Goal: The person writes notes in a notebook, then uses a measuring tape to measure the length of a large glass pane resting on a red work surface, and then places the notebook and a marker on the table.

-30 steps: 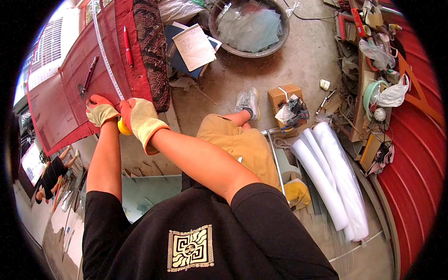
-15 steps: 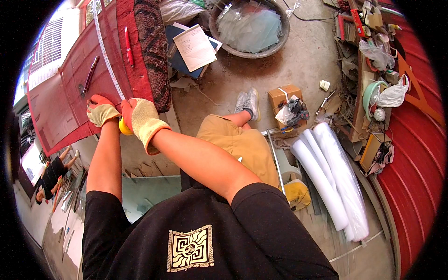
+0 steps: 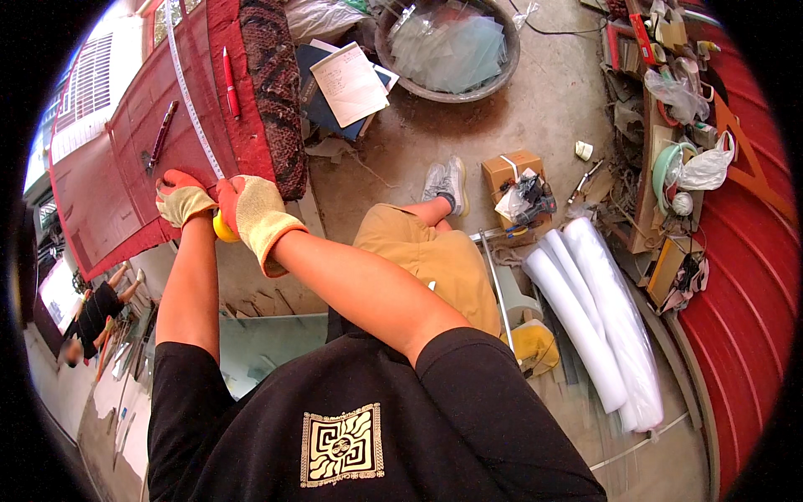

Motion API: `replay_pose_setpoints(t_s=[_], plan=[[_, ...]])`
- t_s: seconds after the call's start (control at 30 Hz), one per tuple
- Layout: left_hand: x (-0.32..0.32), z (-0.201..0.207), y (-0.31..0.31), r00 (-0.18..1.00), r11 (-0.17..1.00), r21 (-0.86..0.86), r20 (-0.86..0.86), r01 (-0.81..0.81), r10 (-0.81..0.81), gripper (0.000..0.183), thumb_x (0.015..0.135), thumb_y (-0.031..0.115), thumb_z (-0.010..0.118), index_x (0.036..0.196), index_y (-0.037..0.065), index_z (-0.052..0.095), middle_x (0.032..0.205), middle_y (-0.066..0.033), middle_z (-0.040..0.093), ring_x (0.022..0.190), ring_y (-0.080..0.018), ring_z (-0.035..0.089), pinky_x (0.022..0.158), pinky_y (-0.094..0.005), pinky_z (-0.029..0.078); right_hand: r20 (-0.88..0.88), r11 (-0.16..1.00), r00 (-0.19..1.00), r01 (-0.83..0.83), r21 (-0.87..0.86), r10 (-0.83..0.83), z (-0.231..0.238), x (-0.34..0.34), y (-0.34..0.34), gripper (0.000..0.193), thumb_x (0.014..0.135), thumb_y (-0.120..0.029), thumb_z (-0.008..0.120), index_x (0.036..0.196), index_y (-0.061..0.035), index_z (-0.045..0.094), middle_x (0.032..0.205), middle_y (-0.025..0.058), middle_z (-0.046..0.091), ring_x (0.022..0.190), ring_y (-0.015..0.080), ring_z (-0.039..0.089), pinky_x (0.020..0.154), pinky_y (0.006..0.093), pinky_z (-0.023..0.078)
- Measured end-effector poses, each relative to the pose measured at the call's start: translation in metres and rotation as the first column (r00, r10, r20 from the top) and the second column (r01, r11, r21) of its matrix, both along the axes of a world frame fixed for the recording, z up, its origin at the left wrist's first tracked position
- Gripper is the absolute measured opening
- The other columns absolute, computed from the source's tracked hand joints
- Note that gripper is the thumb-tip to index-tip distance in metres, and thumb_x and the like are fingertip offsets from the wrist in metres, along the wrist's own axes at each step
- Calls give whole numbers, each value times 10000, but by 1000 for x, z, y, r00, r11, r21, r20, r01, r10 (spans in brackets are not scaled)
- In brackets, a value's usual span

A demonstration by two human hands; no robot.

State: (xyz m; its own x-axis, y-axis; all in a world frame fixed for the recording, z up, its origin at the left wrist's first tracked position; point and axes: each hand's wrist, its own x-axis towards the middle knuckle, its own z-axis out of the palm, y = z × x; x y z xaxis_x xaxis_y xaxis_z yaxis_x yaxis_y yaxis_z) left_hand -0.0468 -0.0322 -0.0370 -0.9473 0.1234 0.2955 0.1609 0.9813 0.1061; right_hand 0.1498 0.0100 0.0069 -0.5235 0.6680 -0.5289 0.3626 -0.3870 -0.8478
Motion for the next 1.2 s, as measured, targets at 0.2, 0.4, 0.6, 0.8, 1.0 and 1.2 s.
replay_pose_setpoints(t_s=[0.2,0.4,0.6,0.8,1.0,1.2], plan=[[-4,-3,-2,1000,1000,-10,-7,3,-3,648,1073,542,402,1510,148,674,1519,-219,653,1419,-451,588,1179,-597,460,7,987,995,-104,123,104,0,4,1,377,1104,-359,545,1092,-50,760,1093,227,773,1046,450,749,902,528,601],[-3,-2,-1,1000,1000,-15,-14,6,-6,647,1073,534,402,1500,134,679,1500,-230,663,1406,-454,596,1170,-595,467,30,972,987,-160,172,158,-2,4,0,293,1102,-309,551,1164,-96,742,1100,191,766,1033,413,759,869,523,612],[-5,-4,-3,1000,1000,-21,-16,18,-18,648,1078,531,396,1500,127,676,1496,-235,664,1406,-453,595,1171,-595,465,-10,995,997,-81,62,82,2,5,2,388,1107,-364,537,1085,-56,771,1100,232,776,1051,459,745,915,528,597],[-5,-3,-3,1000,999,-42,-9,11,-11,655,1083,539,377,1514,139,665,1502,-226,663,1399,-452,602,1166,-596,468,-24,999,999,-27,17,27,0,3,1,461,1103,-406,535,1034,-25,785,1089,256,777,1064,484,736,942,524,588],[1,2,3,1000,999,-45,9,-13,14,649,1086,534,370,1515,148,666,1496,-220,667,1395,-448,607,1159,-595,475,-13,999,999,-40,16,40,4,6,4,466,1104,-407,527,1057,-18,780,1107,263,771,1074,482,732,950,524,584],[-4,-1,0,1000,999,-37,-2,-6,6,636,1087,532,383,1509,155,672,1506,-210,663,1402,-443,603,1156,-592,478,-9,997,997,-73,-26,73,7,8,6,452,1093,-409,541,1078,-28,783,1127,254,772,1086,479,729,959,518,580]])
